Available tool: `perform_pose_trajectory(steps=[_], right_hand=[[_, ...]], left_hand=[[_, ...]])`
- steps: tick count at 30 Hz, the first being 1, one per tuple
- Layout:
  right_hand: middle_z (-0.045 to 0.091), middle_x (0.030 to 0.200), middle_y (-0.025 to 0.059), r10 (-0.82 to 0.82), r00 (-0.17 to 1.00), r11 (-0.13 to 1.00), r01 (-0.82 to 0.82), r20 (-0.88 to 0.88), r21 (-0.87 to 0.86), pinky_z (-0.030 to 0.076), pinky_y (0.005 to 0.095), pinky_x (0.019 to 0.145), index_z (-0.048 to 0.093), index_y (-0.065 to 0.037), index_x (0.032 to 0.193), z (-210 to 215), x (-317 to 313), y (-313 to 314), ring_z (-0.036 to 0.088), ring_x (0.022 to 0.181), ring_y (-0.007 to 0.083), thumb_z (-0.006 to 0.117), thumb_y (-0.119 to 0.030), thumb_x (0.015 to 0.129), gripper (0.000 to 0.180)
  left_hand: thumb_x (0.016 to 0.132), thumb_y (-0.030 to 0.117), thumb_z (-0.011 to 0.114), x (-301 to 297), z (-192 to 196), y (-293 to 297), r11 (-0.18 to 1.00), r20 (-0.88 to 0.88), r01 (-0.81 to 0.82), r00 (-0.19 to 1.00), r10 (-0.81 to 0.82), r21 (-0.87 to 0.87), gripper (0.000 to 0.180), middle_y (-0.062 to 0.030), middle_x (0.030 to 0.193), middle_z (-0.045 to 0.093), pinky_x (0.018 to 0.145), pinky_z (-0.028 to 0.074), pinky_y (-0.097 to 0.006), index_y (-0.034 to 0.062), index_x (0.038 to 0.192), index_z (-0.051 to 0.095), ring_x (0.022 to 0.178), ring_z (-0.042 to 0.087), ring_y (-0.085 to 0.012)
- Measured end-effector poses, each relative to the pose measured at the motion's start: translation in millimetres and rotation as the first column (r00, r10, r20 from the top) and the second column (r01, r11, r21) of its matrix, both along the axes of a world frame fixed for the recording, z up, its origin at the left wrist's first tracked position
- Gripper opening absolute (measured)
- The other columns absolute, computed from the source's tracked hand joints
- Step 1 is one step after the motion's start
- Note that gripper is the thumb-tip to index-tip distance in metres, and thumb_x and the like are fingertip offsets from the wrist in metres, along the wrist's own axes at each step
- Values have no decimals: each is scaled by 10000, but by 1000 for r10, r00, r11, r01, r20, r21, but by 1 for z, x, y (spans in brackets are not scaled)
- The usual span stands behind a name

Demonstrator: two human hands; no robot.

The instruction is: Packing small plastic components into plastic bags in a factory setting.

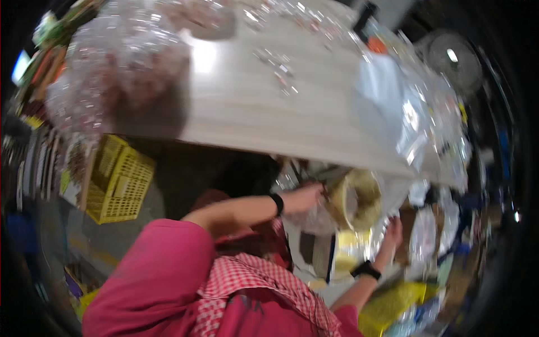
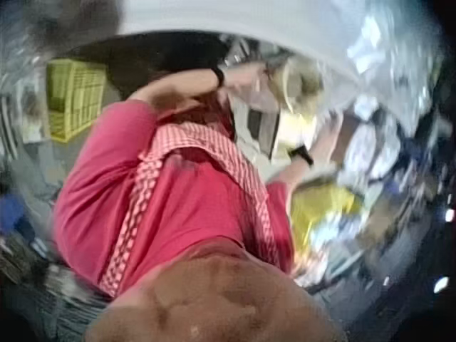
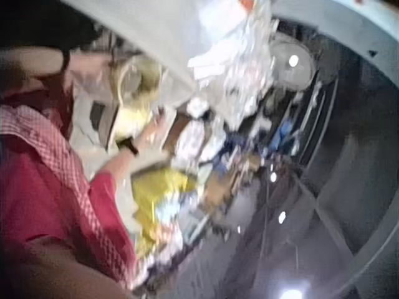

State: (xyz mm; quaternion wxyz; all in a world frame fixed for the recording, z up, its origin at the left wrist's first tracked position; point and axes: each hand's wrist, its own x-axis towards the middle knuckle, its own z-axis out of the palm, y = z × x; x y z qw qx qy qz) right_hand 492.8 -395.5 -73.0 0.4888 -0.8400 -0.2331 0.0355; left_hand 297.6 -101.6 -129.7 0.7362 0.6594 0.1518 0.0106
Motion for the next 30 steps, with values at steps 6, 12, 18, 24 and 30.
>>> perform_pose_trajectory(steps=[6,12,18,24,30], right_hand=[[513,1348,105,-20,666,825,433,-746,364,456,397,1006,408,-87,1387,-84,-31,24,531,1195,250,437,-283,1007,430],[537,1321,94,377,646,657,318,-663,684,438,380,1002,458,-41,1346,-103,-21,35,525,1178,256,428,-349,993,469],[563,1271,110,337,647,738,269,-683,619,474,401,952,474,-53,1319,-98,-12,39,558,1121,266,434,-332,985,437],[582,1219,129,198,668,831,273,-717,484,488,404,930,488,-58,1282,-68,13,43,585,1061,276,426,-301,986,387],[619,1113,144,172,713,800,301,-680,519,523,399,854,530,-31,1188,-33,-8,83,617,965,290,451,-284,963,348]], left_hand=[[865,101,552,-8,49,7,793,373,-290,924,86,535,122,-187,763,564,690,465,-408,-11,861,598,721,566,-354],[894,113,566,16,-31,-18,804,93,-306,949,302,509,138,-150,849,649,711,465,-368,22,932,662,746,598,-264],[928,291,617,44,-59,-25,957,-409,-180,874,262,228,223,-36,792,675,622,511,-294,115,1046,685,656,618,-146],[962,248,542,48,-49,-14,936,-302,-198,947,106,-292,259,-51,983,686,636,537,-286,131,1176,630,802,665,-148],[963,301,541,41,-63,-4,865,-180,-179,978,104,-469,267,7,1062,667,681,544,-299,166,1178,621,878,647,-128]])
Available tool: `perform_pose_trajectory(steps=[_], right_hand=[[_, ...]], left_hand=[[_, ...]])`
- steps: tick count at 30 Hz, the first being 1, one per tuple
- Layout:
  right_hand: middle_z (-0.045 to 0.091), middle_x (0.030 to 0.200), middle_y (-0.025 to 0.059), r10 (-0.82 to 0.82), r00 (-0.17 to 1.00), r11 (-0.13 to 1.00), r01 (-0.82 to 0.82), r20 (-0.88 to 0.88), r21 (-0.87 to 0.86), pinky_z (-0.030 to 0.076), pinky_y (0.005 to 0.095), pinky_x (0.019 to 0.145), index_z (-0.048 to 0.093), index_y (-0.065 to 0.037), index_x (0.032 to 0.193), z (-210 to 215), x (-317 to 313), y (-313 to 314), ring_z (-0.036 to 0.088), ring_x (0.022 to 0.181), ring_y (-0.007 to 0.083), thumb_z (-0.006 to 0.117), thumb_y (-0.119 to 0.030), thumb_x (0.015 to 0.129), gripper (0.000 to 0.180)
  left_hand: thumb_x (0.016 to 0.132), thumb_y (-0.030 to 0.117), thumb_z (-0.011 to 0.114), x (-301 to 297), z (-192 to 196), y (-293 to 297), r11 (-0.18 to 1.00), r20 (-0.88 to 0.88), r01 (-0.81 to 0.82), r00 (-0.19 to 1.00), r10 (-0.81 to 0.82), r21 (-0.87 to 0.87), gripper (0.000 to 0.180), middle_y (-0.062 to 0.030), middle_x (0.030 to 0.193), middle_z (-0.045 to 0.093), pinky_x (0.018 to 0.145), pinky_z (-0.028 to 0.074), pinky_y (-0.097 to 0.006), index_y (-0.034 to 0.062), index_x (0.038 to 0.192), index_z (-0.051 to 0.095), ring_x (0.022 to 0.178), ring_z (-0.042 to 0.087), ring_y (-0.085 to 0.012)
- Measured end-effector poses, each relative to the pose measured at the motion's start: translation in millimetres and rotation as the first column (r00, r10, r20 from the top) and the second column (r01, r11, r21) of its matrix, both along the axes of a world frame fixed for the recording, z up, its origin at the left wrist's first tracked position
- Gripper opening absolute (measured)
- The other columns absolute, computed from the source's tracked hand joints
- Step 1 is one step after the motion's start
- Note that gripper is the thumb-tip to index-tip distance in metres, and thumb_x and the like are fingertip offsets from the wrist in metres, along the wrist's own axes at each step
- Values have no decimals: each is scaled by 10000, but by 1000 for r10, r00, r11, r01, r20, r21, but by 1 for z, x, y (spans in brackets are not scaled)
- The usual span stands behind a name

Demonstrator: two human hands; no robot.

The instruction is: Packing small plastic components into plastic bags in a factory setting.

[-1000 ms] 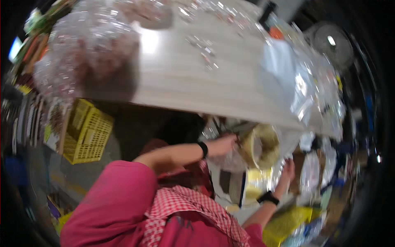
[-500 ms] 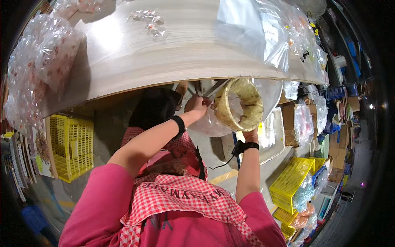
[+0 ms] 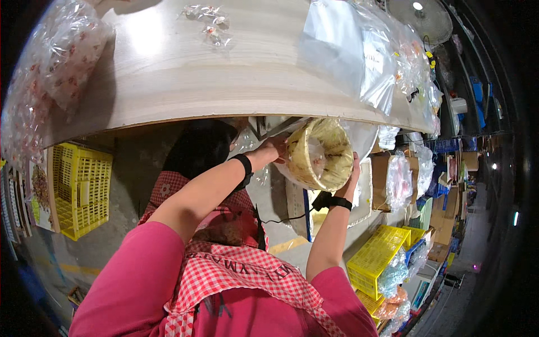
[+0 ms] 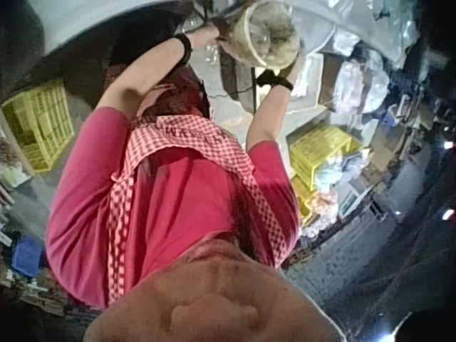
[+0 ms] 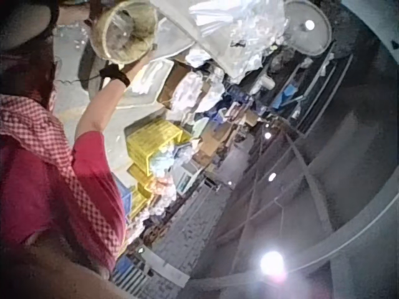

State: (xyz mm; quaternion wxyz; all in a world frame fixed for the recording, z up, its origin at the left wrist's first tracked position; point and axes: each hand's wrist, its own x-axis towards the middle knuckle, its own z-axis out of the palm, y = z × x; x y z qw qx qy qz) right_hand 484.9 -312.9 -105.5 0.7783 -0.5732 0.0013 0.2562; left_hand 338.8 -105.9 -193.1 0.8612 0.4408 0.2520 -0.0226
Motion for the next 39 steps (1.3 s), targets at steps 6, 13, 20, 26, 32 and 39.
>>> perform_pose_trajectory(steps=[6,13,20,26,32,39], right_hand=[[586,1234,118,36,997,992,-28,-65,120,515,443,896,488,-48,1323,-45,-12,-44,595,1060,279,472,-388,973,488],[557,1310,80,280,948,857,-317,-151,-406,523,294,832,438,-67,1384,-34,-89,-18,561,1111,158,505,-155,965,434],[653,817,8,366,930,822,-307,32,-480,456,241,567,680,-45,1071,-41,-143,-51,562,651,83,521,-154,965,221],[516,614,-28,373,927,819,-311,35,-481,380,228,480,686,-45,947,-12,-161,-51,451,510,60,530,-188,972,214],[519,602,-47,257,966,893,-232,13,-386,344,200,449,688,-20,868,37,-177,-45,440,493,36,587,-227,953,245],[540,607,-53,351,913,834,-204,208,-513,312,198,430,711,-9,850,34,-187,-43,410,476,17,649,-242,922,251]], left_hand=[[967,245,507,-5,23,-12,988,0,110,994,-111,-111,227,29,940,650,740,509,-279,178,1160,606,845,619,-106],[954,276,571,-39,7,-19,999,-21,41,999,-42,-17,212,10,828,639,621,506,-246,91,1040,628,699,598,-85],[976,217,537,-86,61,-34,947,118,229,958,-260,227,226,26,728,556,590,438,-222,36,1047,653,620,477,-57],[971,178,527,-107,98,-32,883,142,218,944,-299,415,210,17,725,566,556,438,-220,-2,991,635,610,506,-54],[965,161,534,-108,117,-52,913,214,182,938,-273,365,193,9,745,585,548,444,-222,-5,971,632,609,515,-52],[971,175,516,-114,117,-48,924,212,102,959,-191,369,218,9,744,590,528,442,-228,4,1008,647,602,508,-66]])
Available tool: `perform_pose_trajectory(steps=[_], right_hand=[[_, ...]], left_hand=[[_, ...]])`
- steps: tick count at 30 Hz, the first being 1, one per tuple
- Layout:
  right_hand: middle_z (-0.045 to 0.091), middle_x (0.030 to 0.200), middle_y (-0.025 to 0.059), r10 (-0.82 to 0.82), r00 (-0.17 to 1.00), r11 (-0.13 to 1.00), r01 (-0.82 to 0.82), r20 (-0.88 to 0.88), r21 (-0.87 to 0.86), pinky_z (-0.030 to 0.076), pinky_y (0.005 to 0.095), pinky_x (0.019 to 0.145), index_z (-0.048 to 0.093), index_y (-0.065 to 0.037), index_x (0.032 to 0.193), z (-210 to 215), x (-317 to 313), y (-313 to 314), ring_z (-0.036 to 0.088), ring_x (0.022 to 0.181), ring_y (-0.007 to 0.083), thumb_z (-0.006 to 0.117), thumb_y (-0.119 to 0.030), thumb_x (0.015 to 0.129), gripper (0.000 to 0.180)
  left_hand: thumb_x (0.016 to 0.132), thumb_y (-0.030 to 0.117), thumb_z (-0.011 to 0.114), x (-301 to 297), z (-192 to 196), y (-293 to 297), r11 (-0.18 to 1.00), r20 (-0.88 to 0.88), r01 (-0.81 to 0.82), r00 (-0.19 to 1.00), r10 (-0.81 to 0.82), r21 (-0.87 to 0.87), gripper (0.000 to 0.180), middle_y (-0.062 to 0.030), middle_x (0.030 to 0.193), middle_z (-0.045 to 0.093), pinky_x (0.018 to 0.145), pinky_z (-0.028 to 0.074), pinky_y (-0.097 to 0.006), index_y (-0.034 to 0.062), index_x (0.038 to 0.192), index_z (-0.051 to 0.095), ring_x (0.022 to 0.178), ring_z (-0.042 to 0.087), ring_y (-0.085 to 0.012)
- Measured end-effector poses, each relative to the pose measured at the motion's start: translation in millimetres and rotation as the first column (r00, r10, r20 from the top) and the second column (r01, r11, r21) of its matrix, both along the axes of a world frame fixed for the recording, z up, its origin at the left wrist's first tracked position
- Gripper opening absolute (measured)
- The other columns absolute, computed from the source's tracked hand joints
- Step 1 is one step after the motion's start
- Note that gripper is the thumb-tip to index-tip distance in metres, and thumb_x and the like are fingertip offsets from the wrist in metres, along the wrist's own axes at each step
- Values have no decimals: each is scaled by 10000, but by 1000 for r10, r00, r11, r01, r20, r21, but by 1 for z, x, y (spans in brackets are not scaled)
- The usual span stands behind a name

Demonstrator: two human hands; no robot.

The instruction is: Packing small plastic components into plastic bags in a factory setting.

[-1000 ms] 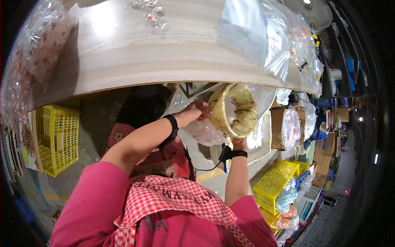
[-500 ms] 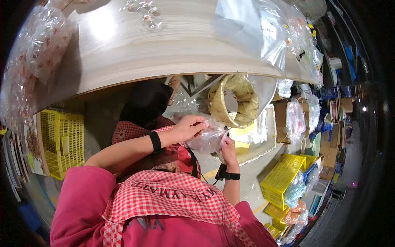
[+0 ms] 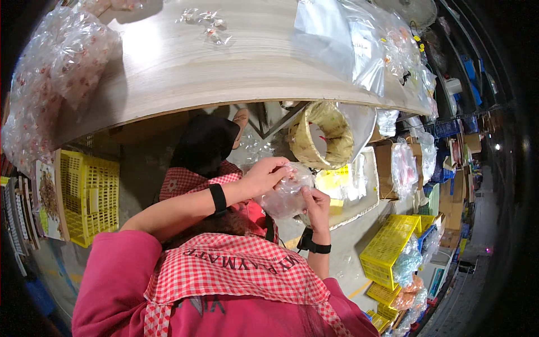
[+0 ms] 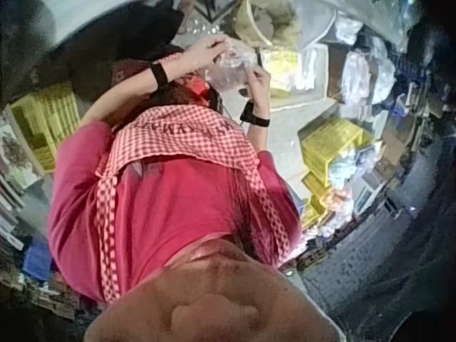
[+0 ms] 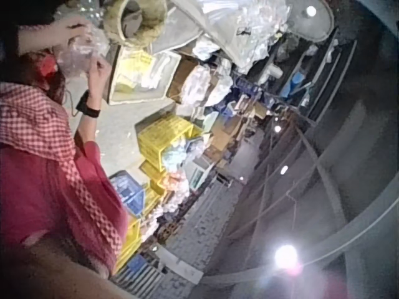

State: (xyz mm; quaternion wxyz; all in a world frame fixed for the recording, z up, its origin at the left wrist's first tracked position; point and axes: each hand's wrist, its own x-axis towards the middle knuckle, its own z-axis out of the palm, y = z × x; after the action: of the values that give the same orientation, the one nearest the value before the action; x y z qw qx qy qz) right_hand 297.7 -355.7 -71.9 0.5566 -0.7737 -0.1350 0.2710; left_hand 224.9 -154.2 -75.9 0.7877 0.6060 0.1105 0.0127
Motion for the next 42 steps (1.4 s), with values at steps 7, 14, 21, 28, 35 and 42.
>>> perform_pose_trajectory(steps=[7,14,21,28,35,42], right_hand=[[610,681,-37,105,993,987,-97,51,-132,347,197,435,731,-28,977,11,-25,18,442,506,10,665,-184,899,186],[645,748,60,237,895,952,-291,378,93,397,256,507,731,-51,987,109,-41,45,525,583,106,710,-44,807,181],[599,772,108,398,440,768,-639,805,-30,459,367,562,671,-75,981,168,-34,102,601,654,297,655,-132,832,160],[628,813,143,662,296,589,-774,689,-234,498,405,607,596,-85,1051,195,-32,137,623,727,358,593,-243,906,215],[555,676,132,774,-22,480,-632,633,-608,489,423,583,542,-59,930,185,-18,163,620,693,342,571,-74,765,168],[546,701,63,506,-22,728,-526,862,-441,469,385,531,558,-100,882,223,-27,171,614,656,269,582,-77,767,120]], left_hand=[[967,165,529,-35,-7,45,978,-35,-110,992,118,175,242,7,792,619,637,436,-214,-27,1004,672,706,511,-52],[936,82,551,-92,152,103,893,203,-180,974,102,413,201,-19,870,653,716,458,-200,-37,1062,654,795,545,-41],[809,-55,524,-186,220,144,568,223,-354,931,288,743,179,-45,764,680,589,442,-202,-18,864,690,671,569,-56],[811,-12,528,-256,203,144,418,170,-451,813,556,789,144,-64,707,667,512,415,-215,-16,823,672,542,559,-76],[779,-27,571,-260,208,164,485,44,-269,904,425,832,221,-59,614,612,518,438,-245,68,917,715,543,585,-89],[745,-26,576,-282,221,166,224,411,-582,751,517,782,262,-99,757,686,588,491,-282,83,937,718,623,644,-169]])
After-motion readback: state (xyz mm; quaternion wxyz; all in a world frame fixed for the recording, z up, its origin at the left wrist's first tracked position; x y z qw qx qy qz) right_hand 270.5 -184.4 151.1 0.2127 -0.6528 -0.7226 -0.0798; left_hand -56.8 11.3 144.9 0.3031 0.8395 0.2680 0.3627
